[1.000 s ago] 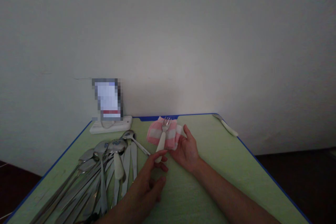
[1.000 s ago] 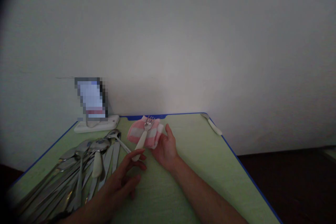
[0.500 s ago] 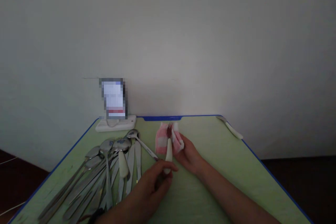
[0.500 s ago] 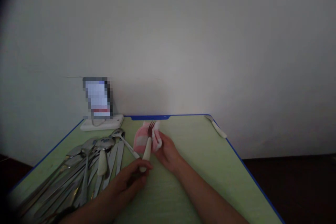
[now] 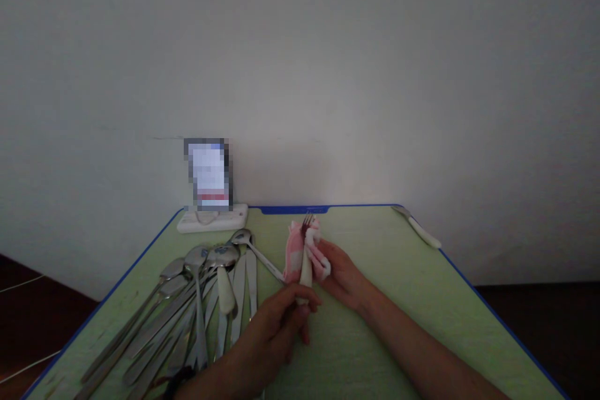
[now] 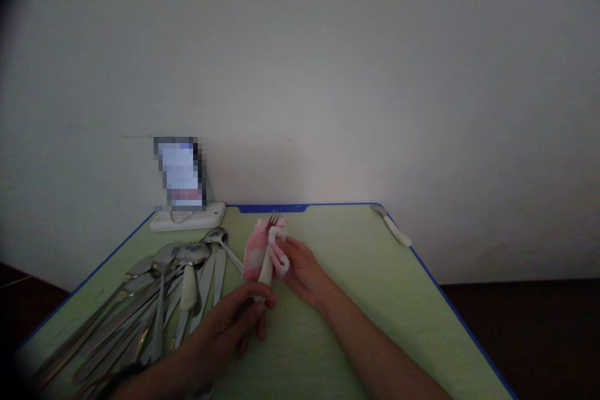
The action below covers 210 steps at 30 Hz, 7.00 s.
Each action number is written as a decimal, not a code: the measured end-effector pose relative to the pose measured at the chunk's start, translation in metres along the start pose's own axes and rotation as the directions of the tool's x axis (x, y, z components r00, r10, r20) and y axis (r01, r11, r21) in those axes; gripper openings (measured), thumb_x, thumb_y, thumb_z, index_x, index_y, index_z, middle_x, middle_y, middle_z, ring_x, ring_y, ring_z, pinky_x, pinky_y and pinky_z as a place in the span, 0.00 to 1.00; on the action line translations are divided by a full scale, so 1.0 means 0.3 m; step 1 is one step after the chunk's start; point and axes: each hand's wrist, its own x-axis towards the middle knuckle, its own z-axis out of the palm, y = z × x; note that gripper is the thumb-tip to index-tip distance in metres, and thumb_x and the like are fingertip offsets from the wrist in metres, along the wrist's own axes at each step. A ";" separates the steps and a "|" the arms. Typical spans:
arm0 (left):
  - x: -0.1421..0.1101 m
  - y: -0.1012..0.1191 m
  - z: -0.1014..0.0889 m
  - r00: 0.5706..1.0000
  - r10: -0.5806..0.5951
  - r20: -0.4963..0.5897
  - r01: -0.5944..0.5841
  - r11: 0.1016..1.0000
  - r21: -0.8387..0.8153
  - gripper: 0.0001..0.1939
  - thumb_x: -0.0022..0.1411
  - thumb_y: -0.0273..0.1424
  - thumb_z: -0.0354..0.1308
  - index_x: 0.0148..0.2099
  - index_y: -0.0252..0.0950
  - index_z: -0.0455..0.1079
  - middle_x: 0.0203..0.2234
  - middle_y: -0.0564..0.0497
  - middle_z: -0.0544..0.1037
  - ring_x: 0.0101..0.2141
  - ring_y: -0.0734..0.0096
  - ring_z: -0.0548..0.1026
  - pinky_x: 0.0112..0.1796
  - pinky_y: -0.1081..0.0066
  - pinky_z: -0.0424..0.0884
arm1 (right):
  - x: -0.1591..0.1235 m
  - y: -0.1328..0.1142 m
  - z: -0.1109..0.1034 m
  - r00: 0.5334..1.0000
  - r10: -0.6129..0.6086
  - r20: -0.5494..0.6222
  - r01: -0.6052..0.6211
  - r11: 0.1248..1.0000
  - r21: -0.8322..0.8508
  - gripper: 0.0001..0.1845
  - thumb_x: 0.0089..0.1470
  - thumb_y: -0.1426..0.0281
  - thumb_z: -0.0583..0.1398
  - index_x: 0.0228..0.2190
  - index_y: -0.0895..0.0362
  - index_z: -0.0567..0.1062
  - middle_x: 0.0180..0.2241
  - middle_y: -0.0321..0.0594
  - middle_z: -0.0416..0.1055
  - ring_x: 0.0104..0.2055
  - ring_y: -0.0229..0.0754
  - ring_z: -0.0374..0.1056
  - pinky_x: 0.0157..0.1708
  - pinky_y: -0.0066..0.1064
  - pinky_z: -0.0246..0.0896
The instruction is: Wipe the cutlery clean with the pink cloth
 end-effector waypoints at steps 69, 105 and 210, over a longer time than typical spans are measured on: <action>0.020 0.015 0.005 0.990 -0.141 -0.025 0.136 0.982 -0.131 0.22 0.59 0.50 0.49 0.32 0.34 0.60 0.20 0.58 0.67 0.15 0.83 0.64 0.16 0.81 0.62 | 0.008 -0.021 -0.021 0.993 0.115 0.038 -0.119 0.981 0.152 0.09 0.43 0.64 0.61 0.26 0.58 0.71 0.20 0.32 0.70 0.24 0.37 0.68 0.35 0.33 0.63; 0.016 0.002 0.006 0.986 -0.147 0.080 0.154 0.984 -0.094 0.26 0.61 0.53 0.39 0.33 0.35 0.62 0.19 0.54 0.71 0.17 0.76 0.65 0.19 0.76 0.62 | -0.004 -0.014 -0.029 0.967 0.201 0.156 -0.211 0.976 0.048 0.15 0.42 0.61 0.64 0.26 0.60 0.71 0.23 0.35 0.72 0.25 0.37 0.68 0.35 0.32 0.63; -0.081 0.223 -0.004 0.978 0.117 0.172 -0.185 0.869 0.459 0.25 0.67 0.38 0.39 0.20 0.35 0.62 0.14 0.56 0.66 0.18 0.78 0.64 0.24 0.77 0.60 | -0.092 -0.120 0.084 0.985 -0.144 -0.090 0.099 0.919 -0.381 0.14 0.42 0.61 0.62 0.21 0.59 0.67 0.13 0.27 0.59 0.15 0.29 0.50 0.18 0.24 0.45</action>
